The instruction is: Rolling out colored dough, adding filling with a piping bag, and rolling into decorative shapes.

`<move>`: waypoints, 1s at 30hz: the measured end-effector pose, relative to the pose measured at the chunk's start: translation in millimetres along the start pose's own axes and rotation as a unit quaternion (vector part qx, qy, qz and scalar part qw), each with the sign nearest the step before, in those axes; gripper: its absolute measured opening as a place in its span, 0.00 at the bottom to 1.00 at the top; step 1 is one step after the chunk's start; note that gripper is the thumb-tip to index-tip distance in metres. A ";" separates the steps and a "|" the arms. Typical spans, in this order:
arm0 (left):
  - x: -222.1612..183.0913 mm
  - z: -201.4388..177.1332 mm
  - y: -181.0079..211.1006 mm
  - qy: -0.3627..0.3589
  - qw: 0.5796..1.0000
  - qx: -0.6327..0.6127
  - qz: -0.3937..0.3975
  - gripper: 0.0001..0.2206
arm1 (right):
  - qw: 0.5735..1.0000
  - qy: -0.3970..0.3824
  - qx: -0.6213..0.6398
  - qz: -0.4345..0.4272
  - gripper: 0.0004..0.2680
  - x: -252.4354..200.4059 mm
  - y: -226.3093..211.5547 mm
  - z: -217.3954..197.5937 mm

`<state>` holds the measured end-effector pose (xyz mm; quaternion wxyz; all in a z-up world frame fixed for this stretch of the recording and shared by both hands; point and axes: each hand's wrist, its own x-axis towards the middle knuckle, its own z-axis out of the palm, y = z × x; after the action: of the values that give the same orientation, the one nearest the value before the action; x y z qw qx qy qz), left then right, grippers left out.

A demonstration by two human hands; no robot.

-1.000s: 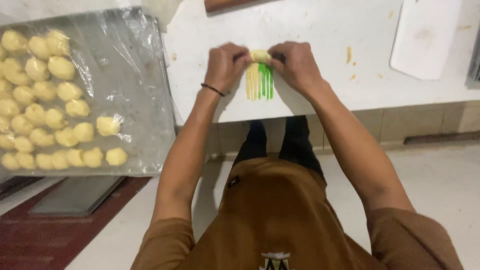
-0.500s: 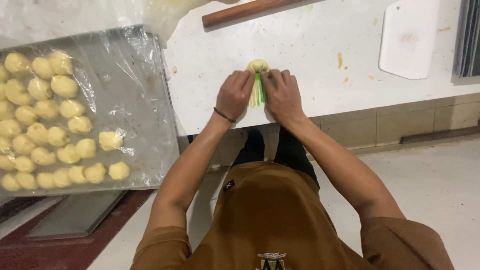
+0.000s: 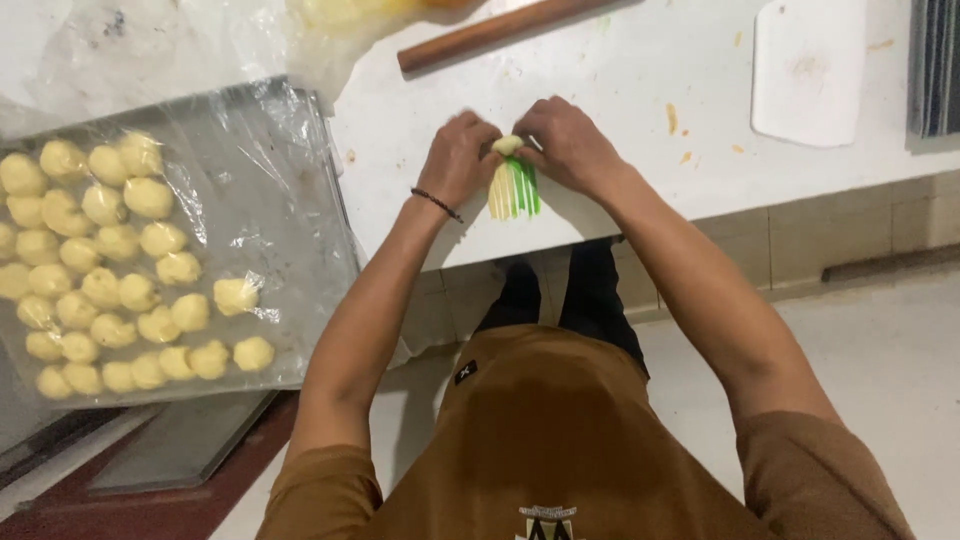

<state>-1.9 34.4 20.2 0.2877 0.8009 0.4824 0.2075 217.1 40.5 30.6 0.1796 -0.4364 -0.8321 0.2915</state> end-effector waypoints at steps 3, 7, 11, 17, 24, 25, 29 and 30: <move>5.6 -1.6 -5.3 0.036 0.998 0.006 0.051 0.05 | 1.000 0.017 0.014 -0.012 0.07 3.1 -2.3 -4.8; 13.8 -13.8 -3.6 0.055 0.997 -0.002 0.058 0.15 | 0.995 0.093 0.014 -0.035 0.07 2.7 -0.2 -6.2; 3.4 -9.7 -8.3 0.101 0.959 0.146 0.220 0.10 | 0.975 0.157 -0.079 -0.138 0.06 -9.3 1.3 3.8; -37.2 -8.2 0.1 0.031 0.945 0.204 0.254 0.03 | 0.935 0.169 -0.254 -0.179 0.04 -49.5 2.9 16.1; -49.6 7.9 8.5 0.115 0.990 -0.027 -0.078 0.06 | 0.984 0.172 -0.042 -0.019 0.09 -45.9 -4.5 20.7; -51.8 13.6 9.1 0.111 0.988 -0.038 -0.096 0.07 | 0.985 0.167 -0.042 -0.020 0.08 -46.5 -1.1 29.2; -73.3 14.9 12.5 0.110 0.987 -0.082 -0.084 0.06 | 0.989 0.144 0.015 -0.017 0.04 -69.7 4.3 39.3; -78.6 11.7 16.8 0.104 0.979 -0.121 -0.124 0.08 | 0.988 0.151 0.039 0.001 0.04 -75.4 11.3 43.7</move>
<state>-19.0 -45.0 18.2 0.3541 0.6684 0.5766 0.3089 241.7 -31.4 -13.4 0.3200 -0.4693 -0.7828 0.2541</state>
